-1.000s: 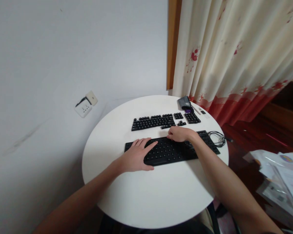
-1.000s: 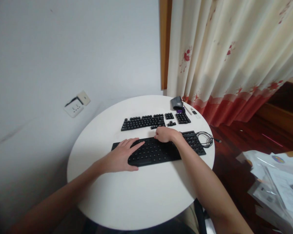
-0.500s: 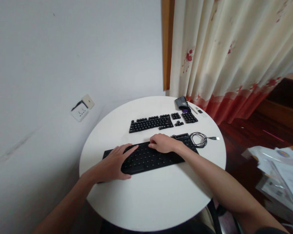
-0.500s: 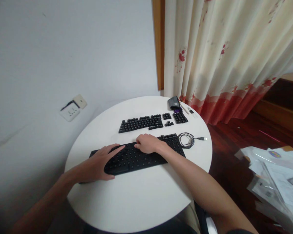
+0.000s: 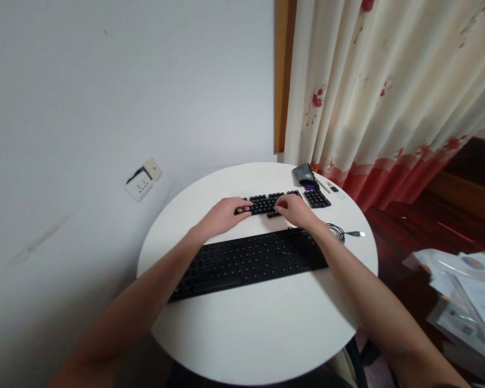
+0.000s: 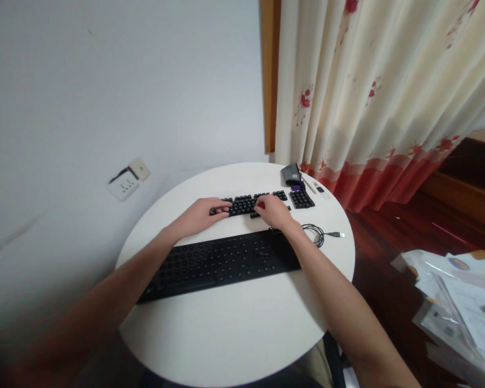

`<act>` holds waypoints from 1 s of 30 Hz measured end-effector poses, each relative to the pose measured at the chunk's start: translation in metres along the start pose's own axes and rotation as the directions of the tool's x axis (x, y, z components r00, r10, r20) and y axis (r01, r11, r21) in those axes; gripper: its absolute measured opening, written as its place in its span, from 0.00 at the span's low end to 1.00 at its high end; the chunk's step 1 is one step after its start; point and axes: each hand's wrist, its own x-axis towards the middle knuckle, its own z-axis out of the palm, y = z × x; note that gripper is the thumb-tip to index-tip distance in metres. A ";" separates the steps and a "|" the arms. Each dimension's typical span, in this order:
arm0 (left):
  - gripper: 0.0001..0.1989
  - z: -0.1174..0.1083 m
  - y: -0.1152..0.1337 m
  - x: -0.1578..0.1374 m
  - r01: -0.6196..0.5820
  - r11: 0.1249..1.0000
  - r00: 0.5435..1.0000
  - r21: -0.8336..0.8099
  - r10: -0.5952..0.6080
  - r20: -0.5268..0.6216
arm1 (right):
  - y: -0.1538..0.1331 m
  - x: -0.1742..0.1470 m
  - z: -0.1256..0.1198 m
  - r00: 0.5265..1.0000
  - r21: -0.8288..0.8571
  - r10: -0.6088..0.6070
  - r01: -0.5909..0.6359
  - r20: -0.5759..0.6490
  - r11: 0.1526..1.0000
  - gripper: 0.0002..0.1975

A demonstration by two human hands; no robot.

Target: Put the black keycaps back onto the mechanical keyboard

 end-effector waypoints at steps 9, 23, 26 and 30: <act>0.10 0.082 0.005 0.046 0.089 0.974 0.995 0.206 -0.079 -0.057 | 0.021 0.007 0.011 0.992 -0.237 0.125 -0.115 0.028 0.965 0.12; 0.09 0.101 0.000 0.039 0.010 0.974 0.995 0.225 0.012 -0.099 | 0.013 0.008 0.027 0.992 -0.348 0.090 -0.055 0.086 0.936 0.11; 0.07 0.101 0.001 0.038 0.001 0.980 0.995 0.201 0.019 -0.097 | 0.011 0.007 0.026 0.992 -0.337 0.084 -0.047 0.098 0.940 0.09; 0.07 0.101 0.001 0.036 0.031 0.987 0.998 0.159 -0.022 -0.056 | 0.009 0.004 0.026 0.992 -0.313 0.041 -0.001 0.120 0.950 0.07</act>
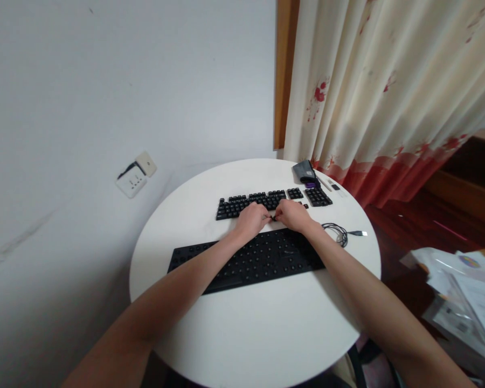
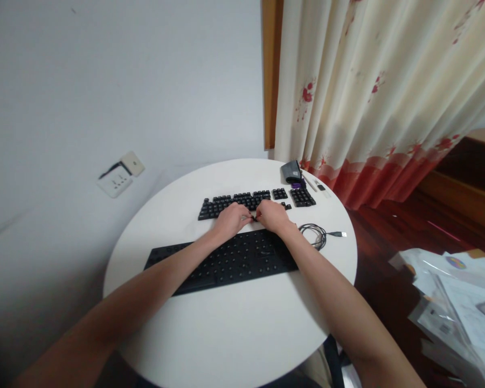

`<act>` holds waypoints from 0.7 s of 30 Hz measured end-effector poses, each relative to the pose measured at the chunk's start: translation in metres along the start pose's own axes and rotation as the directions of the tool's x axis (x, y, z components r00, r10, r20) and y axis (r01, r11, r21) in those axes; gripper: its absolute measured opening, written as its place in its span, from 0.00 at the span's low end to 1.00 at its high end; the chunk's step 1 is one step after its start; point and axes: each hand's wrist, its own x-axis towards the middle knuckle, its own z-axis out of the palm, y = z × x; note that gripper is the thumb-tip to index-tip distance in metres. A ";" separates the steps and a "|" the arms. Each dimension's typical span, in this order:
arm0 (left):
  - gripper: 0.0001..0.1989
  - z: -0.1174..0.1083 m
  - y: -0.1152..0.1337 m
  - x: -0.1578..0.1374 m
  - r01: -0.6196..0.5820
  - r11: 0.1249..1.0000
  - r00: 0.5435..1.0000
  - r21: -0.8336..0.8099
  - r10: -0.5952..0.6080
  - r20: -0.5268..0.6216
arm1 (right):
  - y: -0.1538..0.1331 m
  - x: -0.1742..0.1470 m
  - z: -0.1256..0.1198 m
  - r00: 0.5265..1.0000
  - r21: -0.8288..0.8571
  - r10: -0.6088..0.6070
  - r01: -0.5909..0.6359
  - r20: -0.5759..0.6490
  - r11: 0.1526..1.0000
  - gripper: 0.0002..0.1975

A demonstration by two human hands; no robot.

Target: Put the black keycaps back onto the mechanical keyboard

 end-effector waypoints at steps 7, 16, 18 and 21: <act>0.06 -0.003 -0.001 0.000 0.071 0.997 0.997 -0.028 -0.070 0.034 | -0.004 -0.003 -0.001 0.999 -0.025 -0.026 0.028 0.042 0.999 0.07; 0.05 -0.020 0.001 0.003 0.087 0.992 0.994 -0.095 -0.081 0.066 | 0.000 -0.002 0.001 0.996 0.016 -0.076 0.075 0.043 0.997 0.04; 0.04 -0.036 0.003 0.003 0.080 0.987 0.996 -0.142 -0.072 0.059 | 0.000 -0.001 0.001 0.996 0.028 -0.075 0.074 0.047 0.997 0.04; 0.04 -0.066 0.009 -0.003 0.051 0.976 0.998 -0.214 -0.041 0.054 | 0.001 -0.001 0.000 0.996 0.040 -0.075 0.073 0.053 0.997 0.04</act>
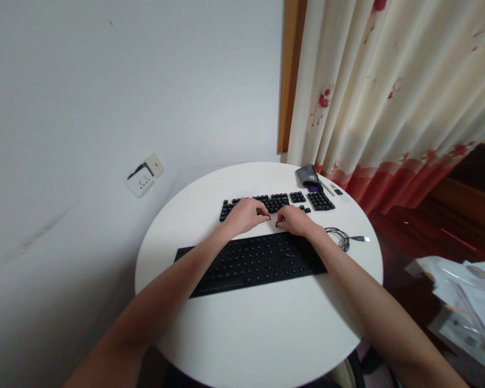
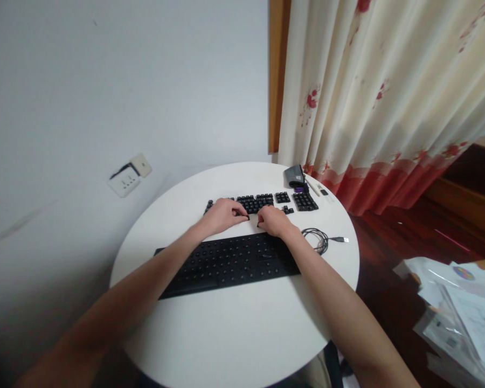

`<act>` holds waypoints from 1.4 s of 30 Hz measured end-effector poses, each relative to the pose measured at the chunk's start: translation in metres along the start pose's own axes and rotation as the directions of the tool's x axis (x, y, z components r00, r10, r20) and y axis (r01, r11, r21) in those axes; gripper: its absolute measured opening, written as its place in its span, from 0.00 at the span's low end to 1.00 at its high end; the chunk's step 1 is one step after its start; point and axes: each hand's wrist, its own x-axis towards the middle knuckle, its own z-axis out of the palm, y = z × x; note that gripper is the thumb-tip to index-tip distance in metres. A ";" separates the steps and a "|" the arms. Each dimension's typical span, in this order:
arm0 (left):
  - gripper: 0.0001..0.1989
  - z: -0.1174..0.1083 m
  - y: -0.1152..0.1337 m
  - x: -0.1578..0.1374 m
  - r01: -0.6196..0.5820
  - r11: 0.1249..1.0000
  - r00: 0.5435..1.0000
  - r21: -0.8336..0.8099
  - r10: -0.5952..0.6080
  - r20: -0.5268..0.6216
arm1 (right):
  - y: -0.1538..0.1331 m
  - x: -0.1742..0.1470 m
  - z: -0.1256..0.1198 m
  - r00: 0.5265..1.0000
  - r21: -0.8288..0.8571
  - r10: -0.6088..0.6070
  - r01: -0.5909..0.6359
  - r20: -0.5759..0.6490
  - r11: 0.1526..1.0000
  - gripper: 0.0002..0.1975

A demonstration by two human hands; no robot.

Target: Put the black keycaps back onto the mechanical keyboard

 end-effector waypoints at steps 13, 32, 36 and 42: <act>0.05 -0.011 0.019 -0.122 0.186 0.969 0.978 -0.162 -0.168 0.120 | 0.000 -0.002 0.000 1.000 0.025 0.007 -0.008 0.025 1.000 0.04; 0.03 0.023 0.021 -0.166 -0.015 0.991 0.998 -0.132 0.006 -0.070 | -0.004 -0.004 -0.004 1.000 0.061 -0.020 0.020 -0.012 0.998 0.03; 0.04 0.023 0.022 -0.167 -0.049 0.995 0.996 -0.082 0.043 -0.073 | -0.025 -0.016 -0.017 0.983 0.294 -0.180 0.180 -0.026 0.939 0.03; 0.05 0.024 0.019 -0.167 -0.054 0.994 0.997 -0.092 0.049 -0.061 | -0.065 -0.045 -0.021 0.850 0.566 -0.475 0.283 0.226 0.774 0.09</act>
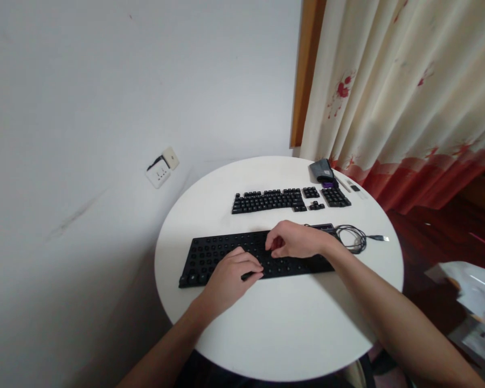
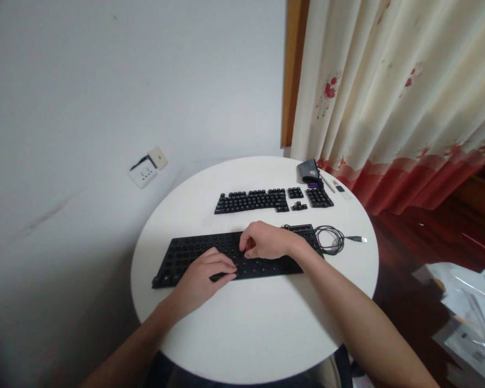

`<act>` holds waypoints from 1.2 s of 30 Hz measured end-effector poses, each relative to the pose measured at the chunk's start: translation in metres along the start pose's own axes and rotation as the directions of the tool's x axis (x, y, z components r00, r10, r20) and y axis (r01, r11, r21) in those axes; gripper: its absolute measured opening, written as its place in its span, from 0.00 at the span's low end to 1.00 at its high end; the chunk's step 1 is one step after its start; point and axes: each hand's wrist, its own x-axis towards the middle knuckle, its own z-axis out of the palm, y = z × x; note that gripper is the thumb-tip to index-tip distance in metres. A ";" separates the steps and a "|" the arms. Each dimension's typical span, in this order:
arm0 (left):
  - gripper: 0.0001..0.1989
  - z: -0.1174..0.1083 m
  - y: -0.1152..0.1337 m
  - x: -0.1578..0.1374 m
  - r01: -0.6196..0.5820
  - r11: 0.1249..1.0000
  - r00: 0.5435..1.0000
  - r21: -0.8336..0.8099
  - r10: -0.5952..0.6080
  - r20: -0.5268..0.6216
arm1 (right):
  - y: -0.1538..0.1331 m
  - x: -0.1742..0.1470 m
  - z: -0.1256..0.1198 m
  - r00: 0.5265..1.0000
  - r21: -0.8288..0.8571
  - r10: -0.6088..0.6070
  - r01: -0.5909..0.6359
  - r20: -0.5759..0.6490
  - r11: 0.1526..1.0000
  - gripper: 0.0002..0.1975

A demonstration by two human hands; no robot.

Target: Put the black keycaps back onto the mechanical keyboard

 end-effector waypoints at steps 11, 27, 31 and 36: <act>0.05 -0.001 -0.001 0.000 -0.005 0.999 1.000 -0.050 0.006 0.021 | -0.016 0.002 0.015 0.995 -0.091 -0.005 0.014 0.104 0.996 0.07; 0.05 -0.002 0.002 0.001 -0.006 0.999 0.999 -0.047 0.008 0.034 | -0.019 0.002 0.028 0.993 -0.288 -0.030 0.062 0.113 0.956 0.04; 0.04 -0.002 0.002 0.001 -0.015 0.999 1.000 -0.042 0.016 0.020 | -0.020 0.003 0.027 0.994 -0.342 0.039 -0.002 0.100 0.940 0.05; 0.04 -0.002 0.001 0.001 -0.049 0.999 0.999 0.014 0.049 0.002 | -0.022 0.003 0.022 0.985 -0.377 0.125 -0.073 0.115 0.923 0.09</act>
